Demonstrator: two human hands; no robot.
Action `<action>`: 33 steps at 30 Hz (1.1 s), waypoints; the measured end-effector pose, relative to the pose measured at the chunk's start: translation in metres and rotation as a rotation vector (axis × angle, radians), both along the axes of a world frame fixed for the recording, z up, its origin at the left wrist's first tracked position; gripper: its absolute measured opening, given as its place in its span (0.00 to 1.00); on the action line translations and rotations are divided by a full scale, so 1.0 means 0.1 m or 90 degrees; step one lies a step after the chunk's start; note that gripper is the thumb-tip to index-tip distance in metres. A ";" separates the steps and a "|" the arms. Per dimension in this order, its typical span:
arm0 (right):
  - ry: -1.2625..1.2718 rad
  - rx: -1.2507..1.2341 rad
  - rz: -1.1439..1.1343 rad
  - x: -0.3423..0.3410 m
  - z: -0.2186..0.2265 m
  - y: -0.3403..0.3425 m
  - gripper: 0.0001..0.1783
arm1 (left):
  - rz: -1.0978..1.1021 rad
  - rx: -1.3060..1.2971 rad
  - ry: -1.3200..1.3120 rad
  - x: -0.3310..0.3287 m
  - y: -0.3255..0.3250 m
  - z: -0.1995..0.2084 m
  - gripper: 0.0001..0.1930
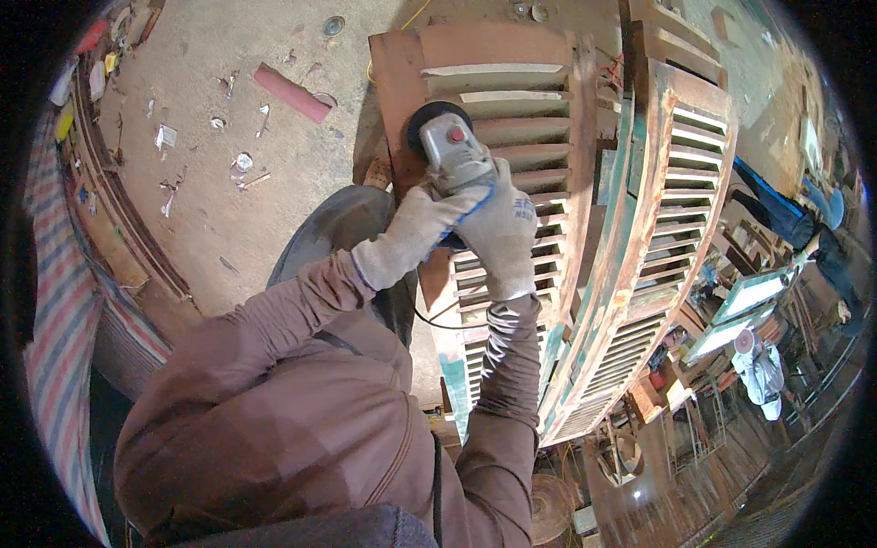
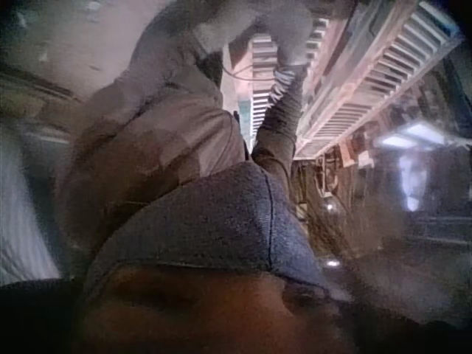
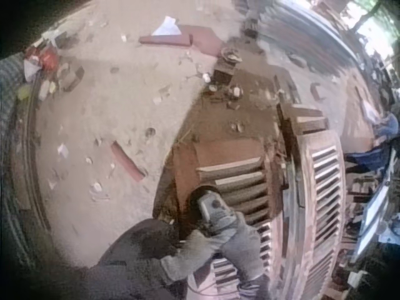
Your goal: The person applies a brown substance to a wooden slatted panel using a yellow scraper, then uses an orbital sander to smooth the surface. The person works on the panel's frame and slats, moving the sander systematically across the wood.
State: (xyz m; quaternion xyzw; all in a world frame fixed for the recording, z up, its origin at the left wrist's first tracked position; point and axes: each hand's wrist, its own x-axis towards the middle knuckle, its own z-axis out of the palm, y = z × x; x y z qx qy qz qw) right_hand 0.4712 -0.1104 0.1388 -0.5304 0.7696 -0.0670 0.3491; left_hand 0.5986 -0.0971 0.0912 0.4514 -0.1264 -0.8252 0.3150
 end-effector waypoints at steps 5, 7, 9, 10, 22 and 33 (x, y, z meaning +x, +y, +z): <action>0.002 0.012 -0.004 -0.20 -0.09 -0.17 0.34 | -0.060 -0.062 -0.010 -0.19 -0.25 -0.13 0.23; -0.101 -0.088 -0.048 -0.54 -0.29 -0.16 0.26 | -0.133 -0.070 -0.049 -0.42 -0.49 0.05 0.25; -0.142 -0.159 -0.083 -0.97 -0.39 -0.15 0.25 | -0.175 -0.027 0.040 -0.74 -0.67 0.02 0.28; -0.087 -0.116 -0.097 -1.16 -0.41 -0.15 0.24 | -0.195 -0.039 0.027 -0.94 -0.75 -0.07 0.26; -0.020 -0.008 -0.075 -0.61 -0.28 0.00 0.30 | -0.229 -0.070 -0.046 -0.35 -0.58 0.14 0.27; 0.123 0.029 0.013 -1.38 -0.70 -0.13 0.30 | -0.288 -0.075 -0.037 -0.88 -0.75 -0.11 0.30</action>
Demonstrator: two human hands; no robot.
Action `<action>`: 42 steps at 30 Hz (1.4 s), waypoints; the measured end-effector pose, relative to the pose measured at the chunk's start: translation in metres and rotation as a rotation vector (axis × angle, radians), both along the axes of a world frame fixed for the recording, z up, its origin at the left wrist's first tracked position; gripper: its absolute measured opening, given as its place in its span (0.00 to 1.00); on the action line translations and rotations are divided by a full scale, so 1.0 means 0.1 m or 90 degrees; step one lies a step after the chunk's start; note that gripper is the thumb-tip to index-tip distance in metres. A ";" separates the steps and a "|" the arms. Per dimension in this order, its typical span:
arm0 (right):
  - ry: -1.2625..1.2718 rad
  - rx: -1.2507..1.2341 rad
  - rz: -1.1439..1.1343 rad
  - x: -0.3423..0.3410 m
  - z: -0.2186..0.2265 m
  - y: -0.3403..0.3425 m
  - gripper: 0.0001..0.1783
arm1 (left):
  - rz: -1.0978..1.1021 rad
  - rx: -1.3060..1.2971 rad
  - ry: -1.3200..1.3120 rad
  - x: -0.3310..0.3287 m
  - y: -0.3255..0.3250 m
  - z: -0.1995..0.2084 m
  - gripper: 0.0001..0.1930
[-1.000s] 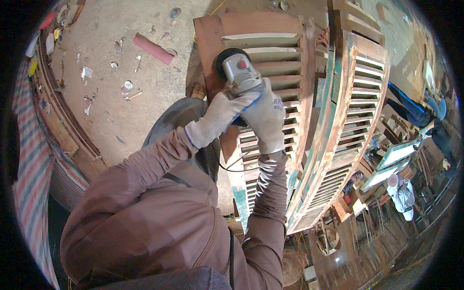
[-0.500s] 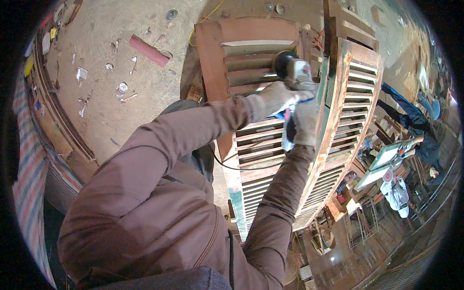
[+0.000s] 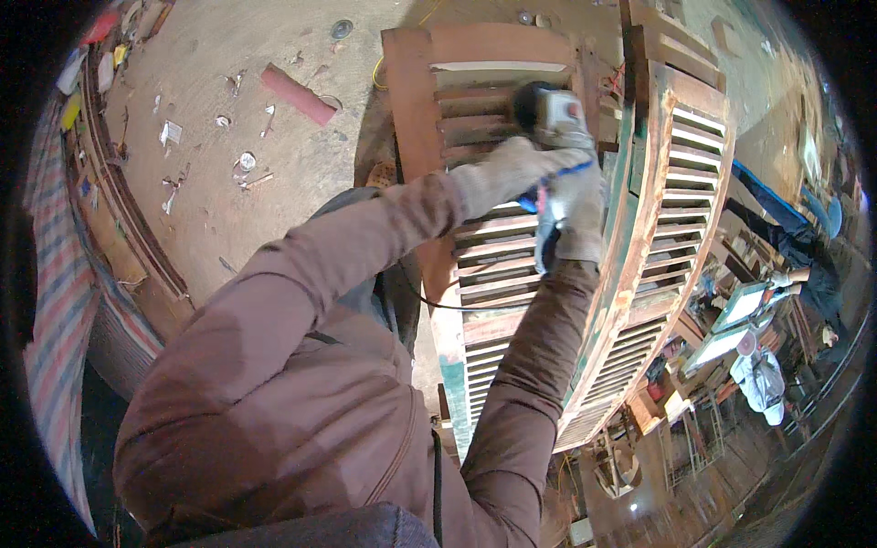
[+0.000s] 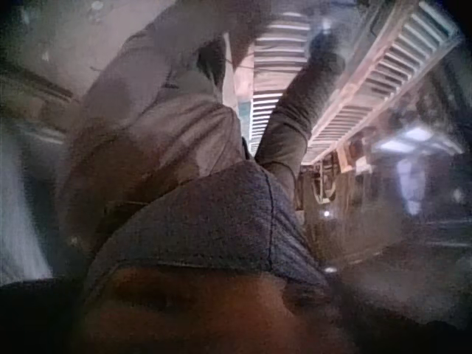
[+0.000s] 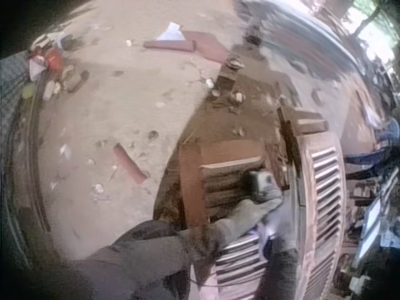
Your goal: The person applies a brown substance to a wooden slatted panel using a yellow scraper, then uses an orbital sander to smooth the surface. The person works on the panel's frame and slats, moving the sander systematically across the wood.
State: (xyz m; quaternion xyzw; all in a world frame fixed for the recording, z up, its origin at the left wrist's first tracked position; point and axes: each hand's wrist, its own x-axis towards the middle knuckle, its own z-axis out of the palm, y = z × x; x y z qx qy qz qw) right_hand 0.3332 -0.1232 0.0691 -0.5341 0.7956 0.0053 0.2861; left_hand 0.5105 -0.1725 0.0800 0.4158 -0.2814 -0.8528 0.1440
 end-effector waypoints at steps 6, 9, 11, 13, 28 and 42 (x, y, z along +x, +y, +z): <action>-0.056 -0.027 -0.098 0.07 0.16 0.26 0.31 | 0.127 -0.035 0.136 -0.17 0.25 -0.07 0.24; -0.179 -0.050 -0.125 0.67 0.43 0.20 0.32 | 0.085 -0.010 -0.013 0.38 0.40 0.22 0.26; -0.199 -0.040 -0.127 1.04 0.66 0.12 0.32 | 0.153 -0.009 -0.027 0.55 0.51 0.16 0.27; -0.237 -0.100 -0.058 1.27 0.74 0.04 0.34 | 0.179 0.001 -0.106 0.69 0.58 0.09 0.26; -0.192 -0.016 0.029 1.36 0.63 -0.36 0.38 | 0.262 0.071 -0.053 0.91 0.26 0.21 0.24; -0.344 -0.095 -0.127 0.60 0.68 -0.34 0.31 | 0.169 0.031 0.017 -0.05 0.06 -0.10 0.26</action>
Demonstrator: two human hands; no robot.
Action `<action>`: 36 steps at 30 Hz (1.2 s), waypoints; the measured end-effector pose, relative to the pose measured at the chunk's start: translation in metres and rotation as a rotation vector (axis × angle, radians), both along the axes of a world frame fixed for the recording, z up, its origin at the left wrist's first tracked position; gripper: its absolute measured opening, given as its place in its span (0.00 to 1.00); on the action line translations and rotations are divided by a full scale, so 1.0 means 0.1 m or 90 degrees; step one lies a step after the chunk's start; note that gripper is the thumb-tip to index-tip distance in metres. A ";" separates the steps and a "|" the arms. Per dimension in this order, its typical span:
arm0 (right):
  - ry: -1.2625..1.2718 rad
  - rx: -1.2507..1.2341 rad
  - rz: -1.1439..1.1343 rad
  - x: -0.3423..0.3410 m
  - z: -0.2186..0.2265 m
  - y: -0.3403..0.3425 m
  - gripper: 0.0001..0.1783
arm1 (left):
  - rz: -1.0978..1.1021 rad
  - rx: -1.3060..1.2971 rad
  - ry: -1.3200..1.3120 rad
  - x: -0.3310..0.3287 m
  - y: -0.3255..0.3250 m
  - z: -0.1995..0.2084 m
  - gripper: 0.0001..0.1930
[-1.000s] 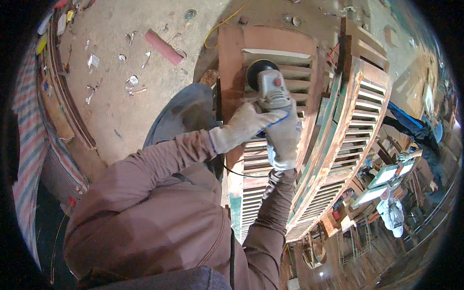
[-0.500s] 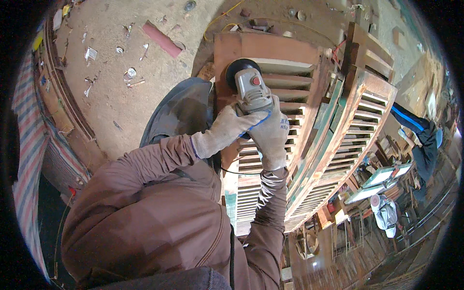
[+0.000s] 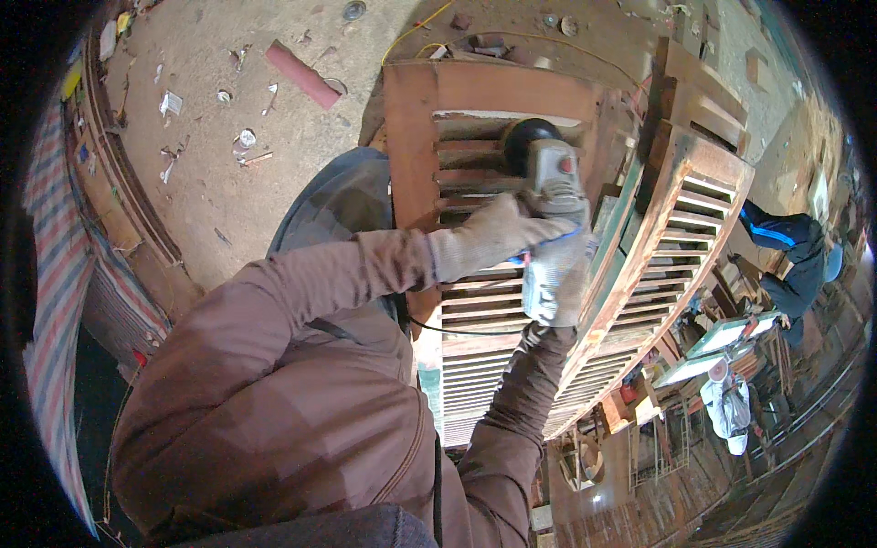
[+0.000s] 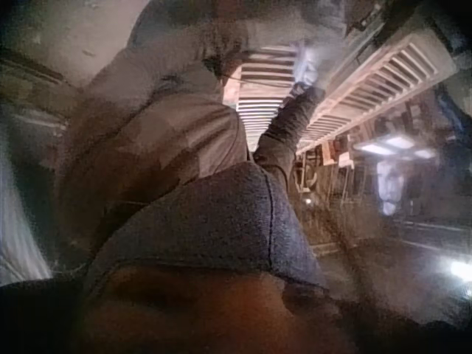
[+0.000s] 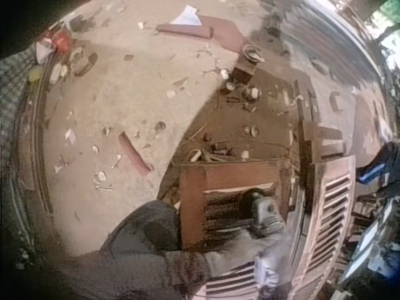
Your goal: The person applies a brown substance to a wooden slatted panel using a yellow scraper, then uses an orbital sander to smooth the surface. The person works on the panel's frame and slats, moving the sander systematically across the wood.
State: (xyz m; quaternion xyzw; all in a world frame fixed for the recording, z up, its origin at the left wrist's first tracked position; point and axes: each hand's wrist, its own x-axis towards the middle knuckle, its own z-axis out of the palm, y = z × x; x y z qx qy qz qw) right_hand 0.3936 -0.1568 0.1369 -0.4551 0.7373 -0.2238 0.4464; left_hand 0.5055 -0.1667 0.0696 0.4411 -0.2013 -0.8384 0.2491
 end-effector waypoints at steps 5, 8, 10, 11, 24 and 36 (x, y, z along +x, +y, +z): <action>0.007 -0.016 -0.092 -0.37 0.07 0.20 0.34 | -0.192 -0.005 0.007 -0.19 -0.26 0.17 0.23; -0.084 -0.007 -0.128 -0.21 0.02 0.27 0.35 | -0.116 0.002 -0.035 0.02 -0.12 0.30 0.25; -0.073 0.025 -0.096 0.03 0.00 0.23 0.36 | -0.127 0.046 -0.136 0.39 -0.17 0.59 0.26; 0.039 0.079 -0.003 0.13 0.01 0.12 0.37 | -0.068 0.054 -0.134 0.49 -0.09 0.58 0.26; 0.174 0.103 0.169 0.54 0.08 -0.20 0.38 | 0.072 0.098 -0.075 0.69 0.10 0.32 0.24; -0.198 0.030 -0.209 -0.69 -0.47 -0.12 0.24 | -0.097 -0.011 -0.035 -0.44 -0.28 0.04 0.27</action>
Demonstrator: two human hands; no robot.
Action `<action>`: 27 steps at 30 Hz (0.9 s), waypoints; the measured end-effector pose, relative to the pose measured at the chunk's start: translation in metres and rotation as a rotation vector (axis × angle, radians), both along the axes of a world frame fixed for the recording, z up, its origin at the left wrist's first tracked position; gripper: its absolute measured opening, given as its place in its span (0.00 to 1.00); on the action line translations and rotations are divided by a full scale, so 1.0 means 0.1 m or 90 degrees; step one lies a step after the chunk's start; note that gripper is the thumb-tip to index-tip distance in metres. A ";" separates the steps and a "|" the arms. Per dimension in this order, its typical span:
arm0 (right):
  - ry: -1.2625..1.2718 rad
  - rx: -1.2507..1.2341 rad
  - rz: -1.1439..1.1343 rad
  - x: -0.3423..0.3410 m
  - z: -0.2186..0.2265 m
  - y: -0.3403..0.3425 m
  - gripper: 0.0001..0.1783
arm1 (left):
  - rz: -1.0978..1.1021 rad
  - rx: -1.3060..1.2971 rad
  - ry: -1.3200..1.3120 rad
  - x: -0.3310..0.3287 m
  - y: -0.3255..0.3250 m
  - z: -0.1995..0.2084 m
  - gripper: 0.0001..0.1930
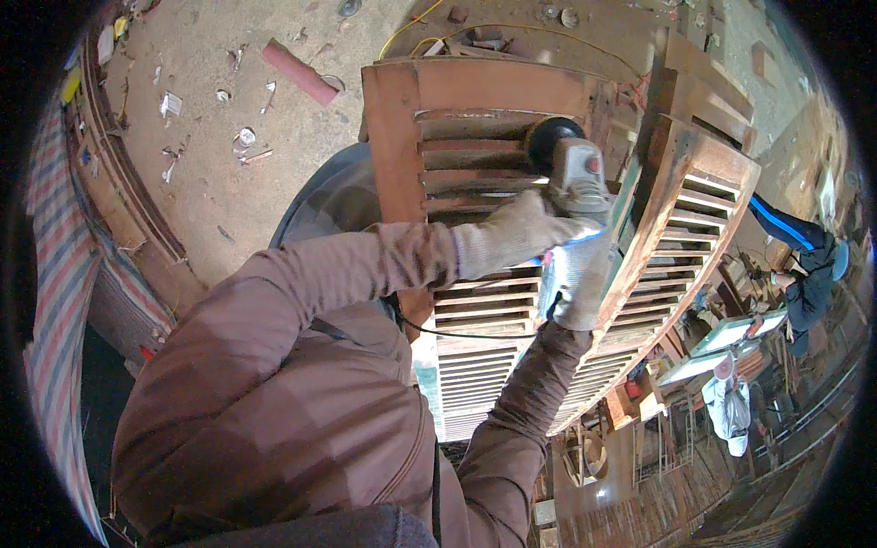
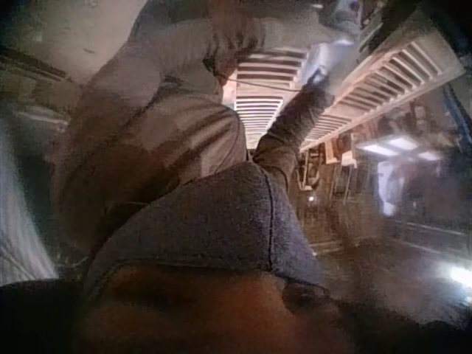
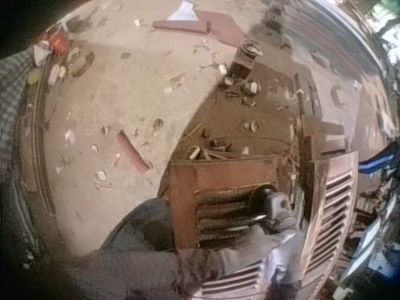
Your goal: The person applies a brown substance to a wooden slatted panel using a yellow scraper, then uses an orbital sander to smooth the surface. The person works on the panel's frame and slats, moving the sander systematically across the wood.
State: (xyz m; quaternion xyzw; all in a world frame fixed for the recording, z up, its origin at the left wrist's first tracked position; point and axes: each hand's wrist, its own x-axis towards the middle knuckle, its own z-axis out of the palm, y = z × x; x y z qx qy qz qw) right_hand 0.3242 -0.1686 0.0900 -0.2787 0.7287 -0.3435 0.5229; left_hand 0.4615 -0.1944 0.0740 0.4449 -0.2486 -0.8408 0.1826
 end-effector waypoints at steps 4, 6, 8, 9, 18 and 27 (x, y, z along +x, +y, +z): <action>0.369 0.006 0.213 -0.33 0.13 0.18 0.22 | -0.151 0.001 -0.058 -0.02 -0.26 0.24 0.31; 0.360 0.139 0.153 -0.35 0.11 0.24 0.24 | -0.165 0.014 -0.045 0.17 -0.30 0.36 0.36; 0.193 0.037 0.071 0.02 0.16 0.27 0.30 | -0.090 0.027 -0.019 0.36 -0.12 0.34 0.37; 0.160 -0.006 0.056 0.31 0.31 0.29 0.33 | -0.048 0.034 0.014 0.41 0.01 0.34 0.35; 0.280 0.066 0.271 0.63 0.52 -0.09 0.32 | 0.052 0.105 -0.014 0.61 0.03 0.40 0.28; 0.317 -0.043 0.106 -0.17 0.21 -0.01 0.18 | -0.084 -0.137 0.001 -0.49 0.08 -0.47 0.23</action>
